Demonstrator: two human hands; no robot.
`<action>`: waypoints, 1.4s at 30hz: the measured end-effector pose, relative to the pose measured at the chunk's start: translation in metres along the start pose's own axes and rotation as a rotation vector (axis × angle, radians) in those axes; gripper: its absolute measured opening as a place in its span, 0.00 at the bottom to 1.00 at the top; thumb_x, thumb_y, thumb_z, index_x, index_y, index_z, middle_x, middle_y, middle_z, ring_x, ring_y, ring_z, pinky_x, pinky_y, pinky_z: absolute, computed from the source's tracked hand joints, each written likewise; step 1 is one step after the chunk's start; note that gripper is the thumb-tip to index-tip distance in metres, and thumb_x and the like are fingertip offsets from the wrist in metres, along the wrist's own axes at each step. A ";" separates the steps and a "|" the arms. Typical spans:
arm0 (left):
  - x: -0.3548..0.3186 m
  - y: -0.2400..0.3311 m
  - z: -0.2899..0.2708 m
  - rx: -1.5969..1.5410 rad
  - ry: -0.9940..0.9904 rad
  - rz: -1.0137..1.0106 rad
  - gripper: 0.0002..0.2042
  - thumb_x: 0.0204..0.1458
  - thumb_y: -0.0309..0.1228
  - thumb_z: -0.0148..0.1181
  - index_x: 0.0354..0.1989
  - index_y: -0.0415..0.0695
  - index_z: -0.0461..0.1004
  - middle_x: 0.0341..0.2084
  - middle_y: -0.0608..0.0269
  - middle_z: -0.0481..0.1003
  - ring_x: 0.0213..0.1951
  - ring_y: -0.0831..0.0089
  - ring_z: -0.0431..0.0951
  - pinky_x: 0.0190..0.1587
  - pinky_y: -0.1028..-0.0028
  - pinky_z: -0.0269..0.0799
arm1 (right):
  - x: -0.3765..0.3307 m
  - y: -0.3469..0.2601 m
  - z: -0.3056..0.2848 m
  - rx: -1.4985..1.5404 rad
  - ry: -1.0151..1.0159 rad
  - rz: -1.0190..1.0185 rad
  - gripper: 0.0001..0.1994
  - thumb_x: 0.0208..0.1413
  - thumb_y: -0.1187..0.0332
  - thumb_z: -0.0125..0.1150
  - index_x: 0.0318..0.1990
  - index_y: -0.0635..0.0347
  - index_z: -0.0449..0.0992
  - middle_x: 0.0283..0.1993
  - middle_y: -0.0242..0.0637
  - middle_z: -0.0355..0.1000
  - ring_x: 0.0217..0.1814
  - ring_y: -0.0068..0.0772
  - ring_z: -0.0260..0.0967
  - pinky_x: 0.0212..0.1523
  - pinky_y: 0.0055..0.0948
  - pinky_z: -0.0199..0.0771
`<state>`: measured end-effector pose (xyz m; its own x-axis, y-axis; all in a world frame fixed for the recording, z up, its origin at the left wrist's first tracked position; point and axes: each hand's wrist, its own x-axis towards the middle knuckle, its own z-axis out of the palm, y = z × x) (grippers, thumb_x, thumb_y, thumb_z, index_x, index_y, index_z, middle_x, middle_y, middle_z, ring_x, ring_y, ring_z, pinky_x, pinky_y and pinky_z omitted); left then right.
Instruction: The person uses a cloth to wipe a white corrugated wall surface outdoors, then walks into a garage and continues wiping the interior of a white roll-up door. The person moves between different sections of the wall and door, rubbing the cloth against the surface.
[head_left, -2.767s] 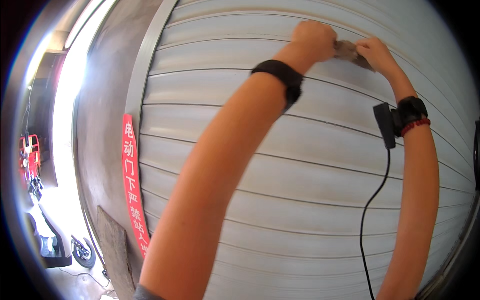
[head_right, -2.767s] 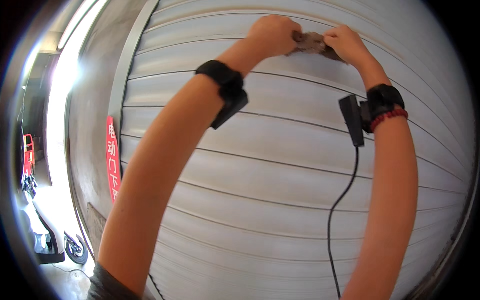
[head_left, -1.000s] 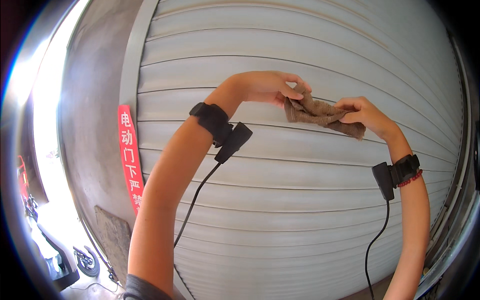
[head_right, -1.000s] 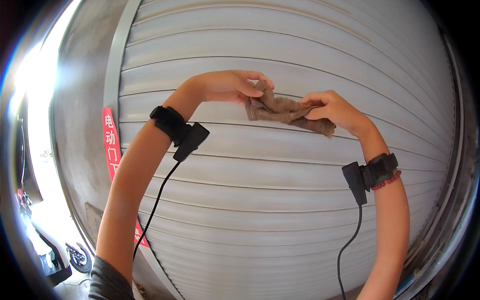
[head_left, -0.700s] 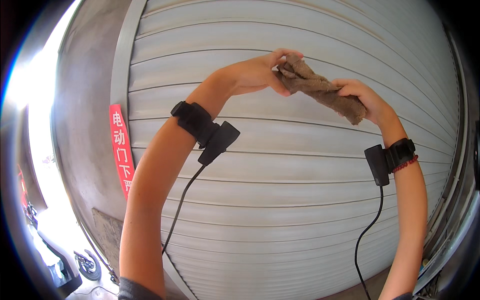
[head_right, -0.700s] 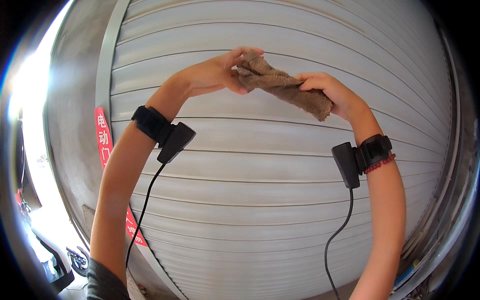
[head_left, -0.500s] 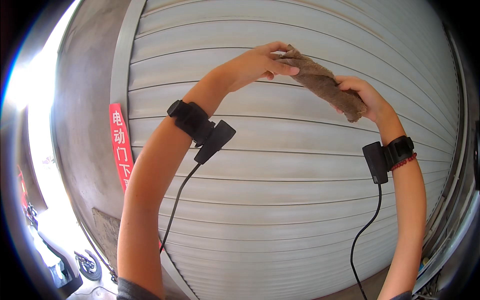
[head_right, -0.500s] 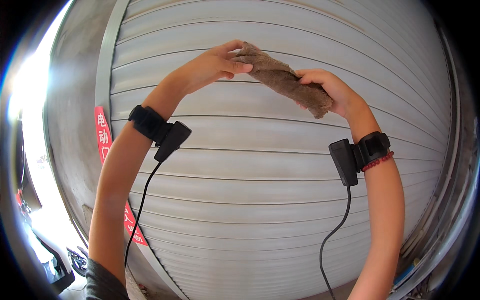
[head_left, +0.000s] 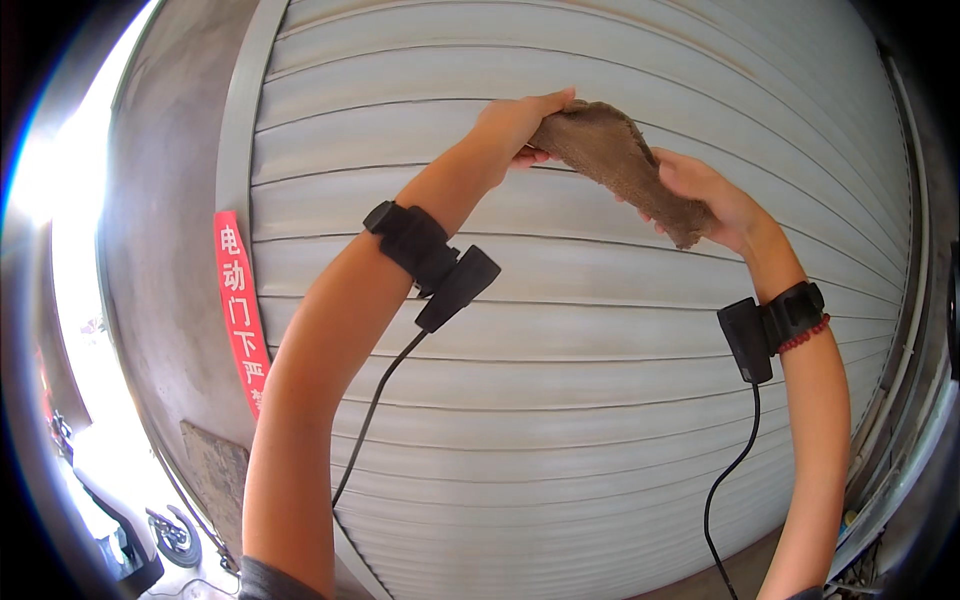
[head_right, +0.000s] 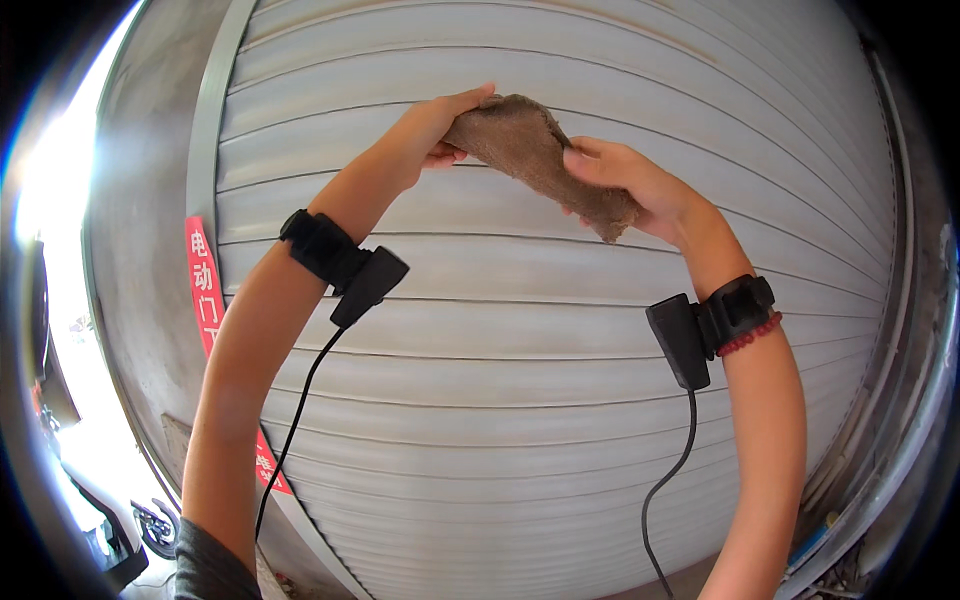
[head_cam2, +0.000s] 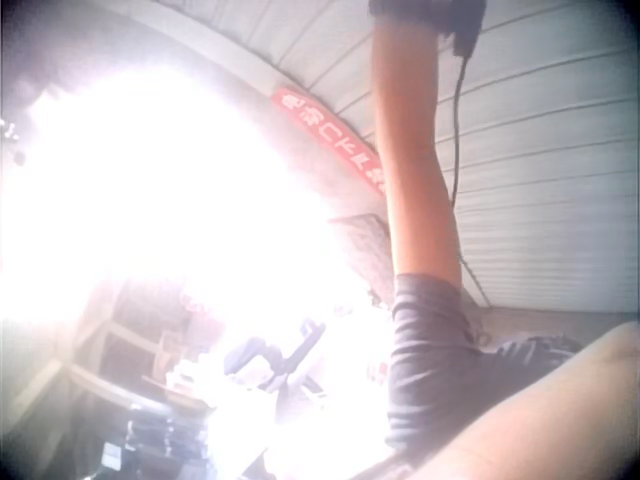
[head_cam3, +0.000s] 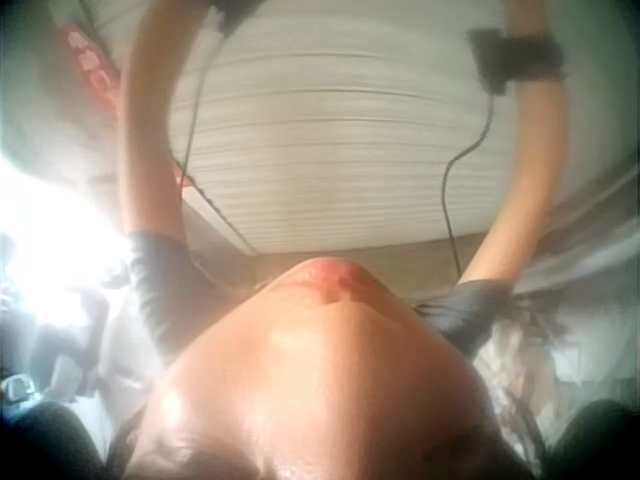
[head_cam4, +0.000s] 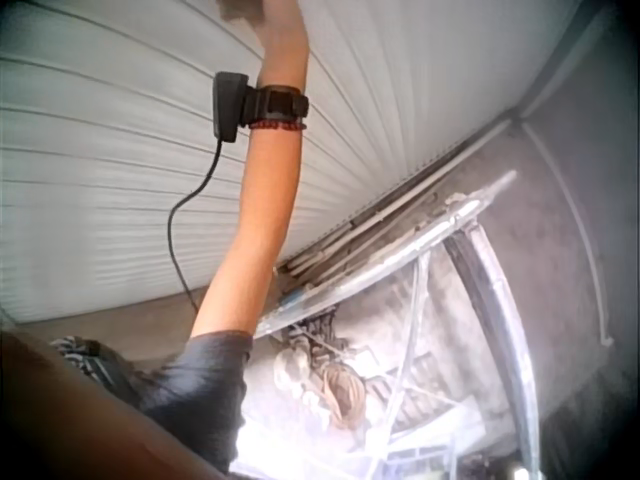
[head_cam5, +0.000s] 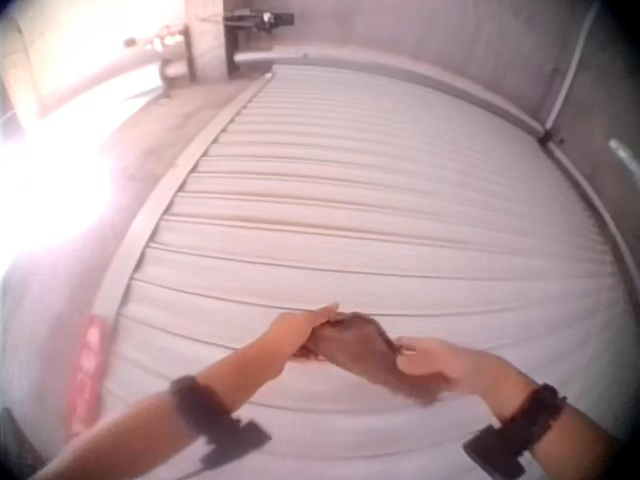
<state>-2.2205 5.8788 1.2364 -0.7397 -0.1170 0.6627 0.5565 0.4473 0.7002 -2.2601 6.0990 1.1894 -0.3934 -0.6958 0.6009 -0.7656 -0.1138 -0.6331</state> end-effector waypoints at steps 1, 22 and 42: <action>0.002 -0.006 0.000 -0.006 -0.015 -0.026 0.23 0.45 0.55 0.53 0.34 0.46 0.72 0.23 0.66 0.72 0.20 0.82 0.69 0.26 0.83 0.65 | -0.003 0.003 0.001 -0.035 -0.022 -0.016 0.24 0.50 0.62 0.51 0.54 0.64 0.60 0.39 0.39 0.68 0.33 0.23 0.65 0.27 0.20 0.65; -0.013 -0.026 -0.008 -0.083 -0.479 0.381 0.31 0.50 0.35 0.58 0.61 0.58 0.51 0.34 0.62 0.70 0.30 0.78 0.68 0.39 0.77 0.67 | -0.003 0.012 -0.012 0.860 0.572 0.039 0.09 0.50 0.79 0.49 0.37 0.80 0.64 0.41 0.55 0.63 0.39 0.44 0.68 0.38 0.22 0.77; 0.012 0.006 0.022 0.030 0.127 0.187 0.32 0.40 0.55 0.60 0.40 0.34 0.71 0.33 0.60 0.71 0.36 0.75 0.70 0.41 0.76 0.66 | 0.026 0.004 -0.004 -0.203 1.034 -0.363 0.19 0.48 0.67 0.55 0.49 0.55 0.65 0.30 0.39 0.71 0.22 0.26 0.70 0.27 0.21 0.70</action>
<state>-2.2340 5.8995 1.2427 -0.5702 -0.1396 0.8096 0.6663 0.4978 0.5551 -2.2753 6.0836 1.2051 -0.2911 0.2917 0.9111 -0.9532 -0.0071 -0.3023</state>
